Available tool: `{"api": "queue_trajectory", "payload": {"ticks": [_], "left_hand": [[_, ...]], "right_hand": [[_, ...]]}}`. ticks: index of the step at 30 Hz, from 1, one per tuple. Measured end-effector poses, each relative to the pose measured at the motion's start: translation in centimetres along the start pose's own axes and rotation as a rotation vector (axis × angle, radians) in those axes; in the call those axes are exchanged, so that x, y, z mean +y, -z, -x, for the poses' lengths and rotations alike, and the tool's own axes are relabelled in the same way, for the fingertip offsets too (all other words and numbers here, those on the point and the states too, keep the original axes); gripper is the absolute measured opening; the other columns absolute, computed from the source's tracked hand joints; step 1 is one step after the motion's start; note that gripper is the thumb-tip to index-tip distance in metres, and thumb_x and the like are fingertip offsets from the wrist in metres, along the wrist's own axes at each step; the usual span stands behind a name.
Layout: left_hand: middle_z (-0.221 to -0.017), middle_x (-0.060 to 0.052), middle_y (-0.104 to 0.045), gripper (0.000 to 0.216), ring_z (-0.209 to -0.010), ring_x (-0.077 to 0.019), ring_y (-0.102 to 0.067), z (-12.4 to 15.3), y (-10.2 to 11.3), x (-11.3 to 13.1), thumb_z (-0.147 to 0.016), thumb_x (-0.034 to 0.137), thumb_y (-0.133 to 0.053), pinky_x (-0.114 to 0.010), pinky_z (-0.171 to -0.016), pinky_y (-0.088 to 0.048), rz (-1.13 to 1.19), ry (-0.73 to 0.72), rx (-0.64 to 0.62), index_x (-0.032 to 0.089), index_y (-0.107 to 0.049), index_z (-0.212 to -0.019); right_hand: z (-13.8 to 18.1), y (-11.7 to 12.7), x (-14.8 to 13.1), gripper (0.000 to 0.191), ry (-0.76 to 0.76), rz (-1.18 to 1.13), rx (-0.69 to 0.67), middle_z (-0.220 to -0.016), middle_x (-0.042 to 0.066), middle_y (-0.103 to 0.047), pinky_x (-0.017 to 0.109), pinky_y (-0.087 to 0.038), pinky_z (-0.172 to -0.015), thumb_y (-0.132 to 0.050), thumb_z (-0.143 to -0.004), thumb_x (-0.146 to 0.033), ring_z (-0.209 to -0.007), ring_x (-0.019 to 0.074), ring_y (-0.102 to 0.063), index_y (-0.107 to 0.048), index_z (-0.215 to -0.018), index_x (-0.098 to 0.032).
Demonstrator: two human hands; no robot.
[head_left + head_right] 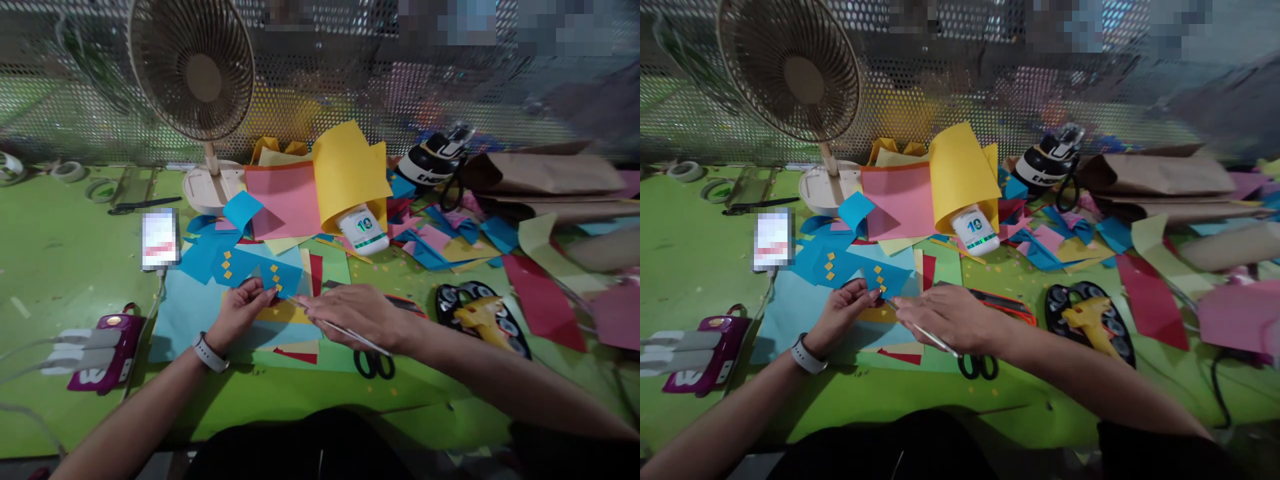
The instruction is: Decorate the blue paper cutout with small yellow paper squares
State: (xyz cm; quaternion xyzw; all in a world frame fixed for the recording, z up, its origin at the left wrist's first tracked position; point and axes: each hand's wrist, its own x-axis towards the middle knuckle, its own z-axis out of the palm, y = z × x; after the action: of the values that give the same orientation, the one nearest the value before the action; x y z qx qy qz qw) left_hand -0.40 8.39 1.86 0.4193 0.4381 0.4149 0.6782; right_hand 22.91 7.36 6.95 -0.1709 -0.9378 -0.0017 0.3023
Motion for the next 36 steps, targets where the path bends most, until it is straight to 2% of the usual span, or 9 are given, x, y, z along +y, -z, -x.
{"api": "queue_trajectory", "payload": {"ticks": [3, 7, 9, 12, 17, 23, 36], "left_hand": [[-0.071, -0.001, -0.068, 0.034, -0.073, -0.0157, -0.067, 0.0, 0.1, -0.1, -0.068, 0.041, -0.081, -0.028, -0.076, -0.052, 0.003, -0.001, 0.0, 0.017, -0.057, -0.072], [-0.074, -0.003, -0.07, 0.031, -0.074, -0.0165, -0.067, 0.0, 0.2, -0.1, -0.071, 0.041, -0.079, -0.027, -0.073, -0.051, -0.033, -0.04, 0.014, 0.017, -0.059, -0.071], [-0.072, -0.002, -0.069, 0.03, -0.071, -0.0158, -0.066, 0.0, 0.2, -0.2, -0.071, 0.042, -0.079, -0.026, -0.071, -0.051, -0.052, -0.053, 0.02, 0.017, -0.061, -0.07], [-0.071, -0.001, -0.069, 0.03, -0.068, -0.0141, -0.065, -0.1, 0.4, -0.5, -0.072, 0.042, -0.079, -0.025, -0.068, -0.05, -0.04, -0.051, 0.022, 0.017, -0.063, -0.072], [-0.072, -0.001, -0.069, 0.03, -0.072, -0.0138, -0.065, -0.3, 0.7, -1.0, -0.072, 0.042, -0.079, -0.025, -0.073, -0.051, -0.004, -0.046, 0.004, 0.017, -0.064, -0.077], [-0.071, 0.0, -0.068, 0.03, -0.07, -0.0117, -0.063, -0.3, 0.7, -1.0, -0.071, 0.041, -0.08, -0.023, -0.072, -0.05, 0.016, -0.044, 0.0, 0.016, -0.065, -0.078], [-0.075, 0.0, -0.07, 0.028, -0.071, -0.0108, -0.063, -0.2, 0.5, -0.7, -0.073, 0.039, -0.079, -0.021, -0.073, -0.05, 0.035, -0.052, -0.017, 0.016, -0.068, -0.082]], "right_hand": [[0.6, -0.8, -0.6, 0.022, -0.288, -0.131, 0.177, -0.097, 0.006, -0.076, 0.021, -0.058, -0.069, -0.058, -0.089, -0.013, -0.078, 0.0124, -0.073, -0.058, -0.11, -0.018], [0.8, -2.0, -1.4, 0.01, -0.632, -0.408, 0.345, -0.087, 0.005, -0.075, 0.022, -0.06, -0.063, -0.059, -0.089, -0.019, -0.074, 0.0159, -0.074, -0.059, -0.099, -0.019], [0.9, -2.7, -1.4, 0.011, -0.762, -0.619, 0.448, -0.086, 0.005, -0.074, 0.026, -0.062, -0.063, -0.06, -0.09, -0.024, -0.072, 0.0184, -0.075, -0.055, -0.098, -0.018], [0.9, -3.9, -0.9, 0.019, -0.893, -0.875, 0.525, -0.082, 0.005, -0.074, 0.031, -0.063, -0.064, -0.061, -0.089, -0.032, -0.067, 0.0193, -0.074, -0.051, -0.097, -0.018], [0.9, -5.1, -0.2, 0.026, -1.032, -1.011, 0.568, -0.073, 0.001, -0.073, 0.031, -0.062, -0.064, -0.064, -0.086, -0.041, -0.069, 0.0198, -0.074, -0.052, -0.094, -0.02], [0.9, -5.1, -0.5, 0.031, -1.162, -1.072, 0.621, -0.072, 0.0, -0.072, 0.032, -0.061, -0.064, -0.071, -0.079, -0.046, -0.068, 0.0201, -0.074, -0.055, -0.089, -0.022], [0.9, -5.5, -0.6, 0.03, -1.142, -1.126, 0.637, -0.074, 0.0, -0.073, 0.035, -0.062, -0.067, -0.072, -0.079, -0.044, -0.07, 0.0207, -0.074, -0.054, -0.091, -0.022]]}}
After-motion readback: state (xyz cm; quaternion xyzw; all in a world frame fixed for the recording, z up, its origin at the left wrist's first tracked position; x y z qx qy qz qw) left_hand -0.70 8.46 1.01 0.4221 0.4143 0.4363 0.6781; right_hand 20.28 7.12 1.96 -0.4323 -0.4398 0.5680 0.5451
